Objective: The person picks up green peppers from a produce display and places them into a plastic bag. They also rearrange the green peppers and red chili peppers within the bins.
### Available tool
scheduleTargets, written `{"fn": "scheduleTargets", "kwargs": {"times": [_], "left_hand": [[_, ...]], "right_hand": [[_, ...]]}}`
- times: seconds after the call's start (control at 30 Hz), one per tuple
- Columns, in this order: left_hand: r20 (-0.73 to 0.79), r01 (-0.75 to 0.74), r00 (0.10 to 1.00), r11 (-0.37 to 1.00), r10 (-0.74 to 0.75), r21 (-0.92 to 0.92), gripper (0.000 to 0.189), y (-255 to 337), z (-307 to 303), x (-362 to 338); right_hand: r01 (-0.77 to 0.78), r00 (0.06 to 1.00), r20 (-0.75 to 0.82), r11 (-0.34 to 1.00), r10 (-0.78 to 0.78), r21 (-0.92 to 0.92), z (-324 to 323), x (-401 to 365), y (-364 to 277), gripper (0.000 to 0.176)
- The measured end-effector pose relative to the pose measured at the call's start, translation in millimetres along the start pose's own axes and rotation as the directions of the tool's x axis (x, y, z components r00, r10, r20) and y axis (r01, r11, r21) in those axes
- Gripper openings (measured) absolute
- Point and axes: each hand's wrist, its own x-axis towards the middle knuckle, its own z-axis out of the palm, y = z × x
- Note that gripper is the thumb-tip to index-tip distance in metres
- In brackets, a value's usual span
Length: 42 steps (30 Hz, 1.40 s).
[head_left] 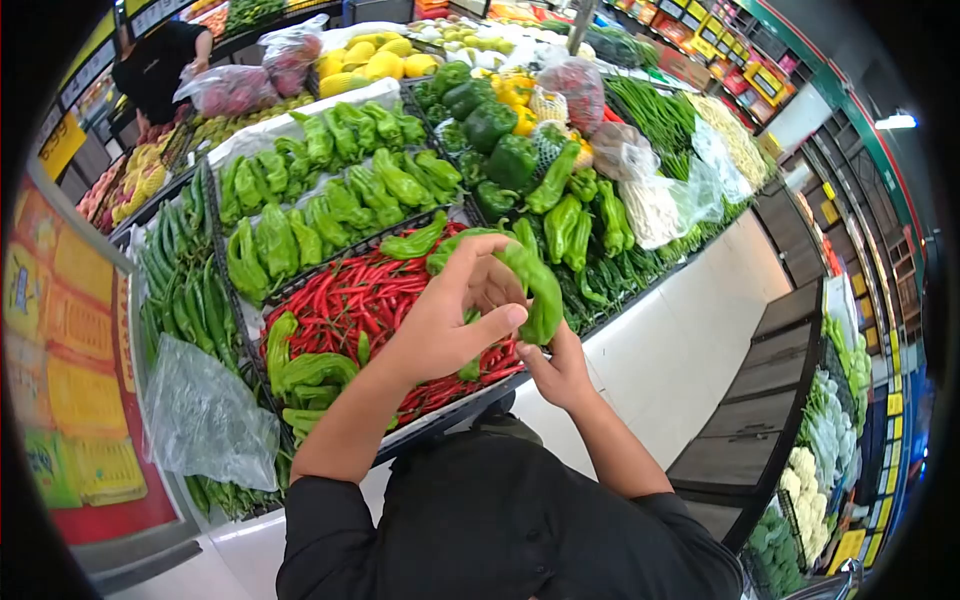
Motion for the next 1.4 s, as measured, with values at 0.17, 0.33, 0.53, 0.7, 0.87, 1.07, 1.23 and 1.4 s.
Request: {"fn": "scheduleTargets", "kwargs": {"times": [0.17, 0.33, 0.53, 0.7, 0.87, 1.07, 1.23, 1.4], "left_hand": [[-0.113, 0.057, 0.994, 0.882, -0.004, 0.469, 0.051, -30, 3, -25], [-0.287, 0.106, 0.957, 0.866, 0.045, 0.489, 0.046, -38, -13, -37], [-0.545, 0.219, 0.823, 0.792, 0.164, 0.569, 0.033, 1, -122, -17], [-0.651, 0.436, 0.711, 0.559, 0.267, 0.705, 0.04, -5, -306, 22], [-0.729, 0.61, 0.683, 0.51, 0.048, 0.606, 0.044, -7, -396, 64], [-0.67, 0.632, 0.701, 0.221, 0.245, 0.743, 0.046, -103, -500, 88], [-0.661, 0.657, 0.709, 0.108, 0.245, 0.746, 0.052, -104, -489, 93], [-0.719, 0.709, 0.669, 0.128, 0.19, 0.694, 0.058, -102, -492, 87]], "right_hand": [[0.013, 0.999, -0.047, 0.996, -0.009, 0.092, 38, 20, -12, 0.048], [-0.038, 0.99, 0.135, 0.997, 0.048, -0.074, 57, 34, -32, 0.067], [0.081, 0.942, 0.332, 0.995, -0.059, -0.05, 64, 42, -37, 0.083], [0.013, 0.936, 0.351, 0.999, 0.001, -0.039, 64, 44, -21, 0.082], [-0.019, 0.941, 0.336, 0.999, 0.03, -0.037, 66, 51, -4, 0.078], [-0.039, 0.931, 0.359, 0.997, 0.061, -0.067, 70, 65, 4, 0.068], [-0.015, 0.914, 0.403, 0.996, 0.051, -0.093, 68, 70, 5, 0.065], [0.006, 0.916, 0.4, 0.995, 0.034, -0.097, 64, 70, 5, 0.065]]}}
